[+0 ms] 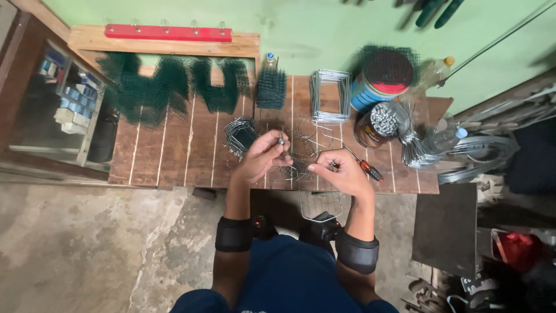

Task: The person uses a screwdriver and pliers to bend and twist wire mesh pieces into small rectangular frames. They repeatedly pick up wire mesh, bend it around a screwdriver, and secure the corners with pliers, placing finished frames on the table.

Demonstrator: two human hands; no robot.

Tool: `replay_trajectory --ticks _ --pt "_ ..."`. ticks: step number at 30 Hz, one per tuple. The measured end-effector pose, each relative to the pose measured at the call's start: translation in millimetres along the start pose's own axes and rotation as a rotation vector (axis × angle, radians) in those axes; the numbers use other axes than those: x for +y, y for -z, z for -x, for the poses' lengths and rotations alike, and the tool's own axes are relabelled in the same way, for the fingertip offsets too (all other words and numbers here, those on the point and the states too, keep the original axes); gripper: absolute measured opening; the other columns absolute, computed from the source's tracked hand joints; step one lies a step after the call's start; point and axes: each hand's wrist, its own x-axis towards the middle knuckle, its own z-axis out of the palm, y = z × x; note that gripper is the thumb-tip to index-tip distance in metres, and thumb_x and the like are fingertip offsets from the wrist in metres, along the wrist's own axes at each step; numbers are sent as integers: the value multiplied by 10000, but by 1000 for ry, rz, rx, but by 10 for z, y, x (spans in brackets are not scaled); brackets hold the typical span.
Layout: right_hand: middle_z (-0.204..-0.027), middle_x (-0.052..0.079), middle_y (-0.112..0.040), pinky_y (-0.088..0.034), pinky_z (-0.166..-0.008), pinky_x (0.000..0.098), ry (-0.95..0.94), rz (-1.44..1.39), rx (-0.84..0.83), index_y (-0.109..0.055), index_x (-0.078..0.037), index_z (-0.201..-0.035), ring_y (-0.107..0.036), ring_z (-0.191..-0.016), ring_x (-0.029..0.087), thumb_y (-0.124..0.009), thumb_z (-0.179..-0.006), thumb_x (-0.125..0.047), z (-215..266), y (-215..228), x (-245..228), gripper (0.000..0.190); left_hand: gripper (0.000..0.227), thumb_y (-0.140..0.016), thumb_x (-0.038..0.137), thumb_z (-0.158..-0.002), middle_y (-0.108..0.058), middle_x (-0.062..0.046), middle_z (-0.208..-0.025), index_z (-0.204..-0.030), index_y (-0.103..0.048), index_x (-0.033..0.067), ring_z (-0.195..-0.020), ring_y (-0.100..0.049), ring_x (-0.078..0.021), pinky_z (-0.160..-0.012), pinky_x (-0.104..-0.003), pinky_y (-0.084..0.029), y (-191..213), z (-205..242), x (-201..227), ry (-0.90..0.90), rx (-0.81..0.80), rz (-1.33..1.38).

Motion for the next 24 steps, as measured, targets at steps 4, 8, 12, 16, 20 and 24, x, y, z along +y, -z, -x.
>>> replay_trajectory --ticks 4,8,12,16,20,24 --pt "-663 -45 -593 -430 -609 239 85 -8 4 -655 -9 -753 -500 -661 34 -778 -884 -106 15 106 14 204 150 -579 75 -1069 -596 -39 -1056 -1208 -523 87 -927 -694 -176 -871 -373 -621 -76 -84 -20 8 8 22" --pt "-686 -40 -584 -426 -617 245 128 -50 -16 -639 -10 -760 -500 -680 38 -767 -902 -100 9 224 78 211 171 -589 75 -1049 -604 -40 -1044 -1196 -511 115 -919 -693 -178 -835 -379 -627 -80 -184 -65 -16 20 -16" --pt "-692 -45 -573 -429 -623 240 123 -33 -5 -659 -11 -774 -488 -688 36 -774 -907 -104 -33 246 106 199 270 -560 88 -1080 -609 -60 -1084 -1347 -518 88 -943 -676 -192 -847 -366 -607 -35 -285 -100 -35 -15 -22" --pt "-674 -48 -563 -412 -595 241 75 -22 37 -670 -10 -771 -473 -672 34 -766 -908 -111 -64 225 72 195 396 -534 114 -1084 -600 -48 -1133 -1478 -496 84 -1007 -610 -150 -972 -409 -615 -297 -312 53 -59 -7 -61" --pt "-692 -68 -552 -410 -607 231 40 -72 93 -650 -8 -775 -465 -686 19 -744 -954 -127 -106 145 219 234 396 -421 264 -1111 -603 -43 -1076 -1467 -478 100 -946 -595 -139 -829 -347 -562 -355 -348 -72 27 89 -10" --pt "-645 -79 -459 -346 -574 227 -8 -48 179 -690 -16 -873 -390 -641 20 -737 -941 -129 -127 46 184 140 362 -429 263 -1123 -544 -8 -971 -1452 -500 127 -866 -539 -104 -745 -263 -460 -259 -464 -314 6 245 131"
